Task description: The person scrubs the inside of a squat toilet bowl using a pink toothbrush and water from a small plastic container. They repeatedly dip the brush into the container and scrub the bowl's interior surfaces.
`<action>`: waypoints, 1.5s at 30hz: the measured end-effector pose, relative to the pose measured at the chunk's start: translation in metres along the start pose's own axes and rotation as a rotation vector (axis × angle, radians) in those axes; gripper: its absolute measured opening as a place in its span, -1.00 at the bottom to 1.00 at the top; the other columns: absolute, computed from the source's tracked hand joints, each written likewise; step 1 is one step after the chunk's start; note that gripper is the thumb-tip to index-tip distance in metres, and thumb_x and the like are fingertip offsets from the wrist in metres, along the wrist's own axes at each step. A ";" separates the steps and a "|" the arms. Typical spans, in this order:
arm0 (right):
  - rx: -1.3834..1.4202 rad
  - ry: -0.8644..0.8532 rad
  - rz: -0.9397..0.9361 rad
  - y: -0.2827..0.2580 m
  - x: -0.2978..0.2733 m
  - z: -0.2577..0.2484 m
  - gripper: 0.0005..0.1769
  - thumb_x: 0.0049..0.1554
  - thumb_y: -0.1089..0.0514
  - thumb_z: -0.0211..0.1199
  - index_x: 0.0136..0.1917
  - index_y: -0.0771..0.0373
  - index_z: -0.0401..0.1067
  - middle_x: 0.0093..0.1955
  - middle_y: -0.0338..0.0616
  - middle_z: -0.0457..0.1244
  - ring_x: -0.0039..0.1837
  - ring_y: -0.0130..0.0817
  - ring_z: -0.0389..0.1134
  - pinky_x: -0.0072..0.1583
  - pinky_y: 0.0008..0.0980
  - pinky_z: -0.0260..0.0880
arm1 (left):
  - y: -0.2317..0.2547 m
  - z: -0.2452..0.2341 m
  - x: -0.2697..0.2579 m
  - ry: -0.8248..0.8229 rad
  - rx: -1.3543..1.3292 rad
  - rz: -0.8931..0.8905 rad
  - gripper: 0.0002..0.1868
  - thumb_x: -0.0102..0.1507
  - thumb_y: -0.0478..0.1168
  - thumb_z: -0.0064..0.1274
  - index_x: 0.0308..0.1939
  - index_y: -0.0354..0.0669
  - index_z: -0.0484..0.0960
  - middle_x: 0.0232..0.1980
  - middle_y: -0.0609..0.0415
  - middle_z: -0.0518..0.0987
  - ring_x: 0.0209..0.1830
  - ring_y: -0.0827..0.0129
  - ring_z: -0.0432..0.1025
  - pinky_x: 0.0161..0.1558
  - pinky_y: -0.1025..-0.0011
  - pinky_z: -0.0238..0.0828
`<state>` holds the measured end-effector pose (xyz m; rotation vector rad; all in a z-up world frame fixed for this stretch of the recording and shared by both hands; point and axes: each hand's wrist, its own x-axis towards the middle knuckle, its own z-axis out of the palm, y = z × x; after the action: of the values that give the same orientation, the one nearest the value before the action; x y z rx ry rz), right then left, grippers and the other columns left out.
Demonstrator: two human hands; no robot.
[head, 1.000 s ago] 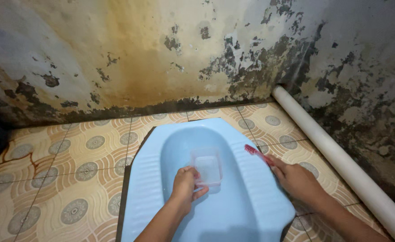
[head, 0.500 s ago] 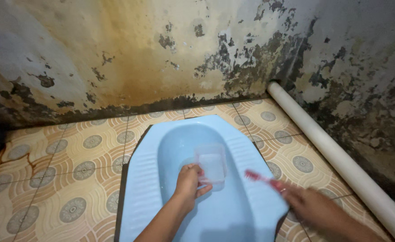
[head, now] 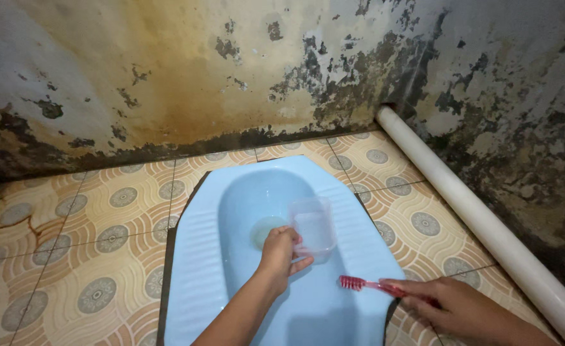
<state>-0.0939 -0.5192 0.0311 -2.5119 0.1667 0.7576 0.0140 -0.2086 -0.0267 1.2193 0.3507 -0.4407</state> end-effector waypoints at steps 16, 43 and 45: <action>0.032 -0.025 -0.043 0.049 -0.033 0.036 -0.39 0.25 -0.21 0.01 0.55 -0.32 0.41 -0.23 -0.44 0.39 -0.25 -0.65 0.33 -0.09 -0.44 0.41 | -0.009 0.003 -0.005 -0.015 0.012 -0.053 -0.70 0.20 -0.28 -0.10 0.03 -0.04 0.38 -0.04 0.06 0.40 -0.10 0.24 0.41 -0.05 0.12 0.65; 0.017 -0.066 -0.068 -0.012 -0.105 0.055 -0.36 0.17 -0.18 0.07 0.53 -0.32 0.36 -0.04 -0.38 0.50 -0.05 -0.67 0.49 0.10 -0.57 0.43 | -0.028 0.018 -0.066 -0.269 0.197 -0.115 -0.69 0.19 -0.20 -0.04 0.02 -0.06 0.40 -0.06 0.08 0.44 -0.16 0.24 0.44 -0.10 0.13 0.64; 0.208 0.047 0.084 -0.013 -0.111 0.061 -0.45 0.24 -0.17 0.13 0.47 -0.15 0.43 -0.06 -0.14 0.43 -0.11 -0.54 0.32 0.04 -0.42 0.39 | -0.026 0.019 -0.072 -0.274 0.232 -0.111 -0.69 0.19 -0.19 -0.04 0.02 -0.05 0.41 -0.06 0.10 0.44 -0.15 0.27 0.45 -0.08 0.12 0.62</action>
<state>-0.2130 -0.4802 0.0542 -2.3381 0.3511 0.6771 -0.0612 -0.2241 -0.0075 1.3477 0.1341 -0.7519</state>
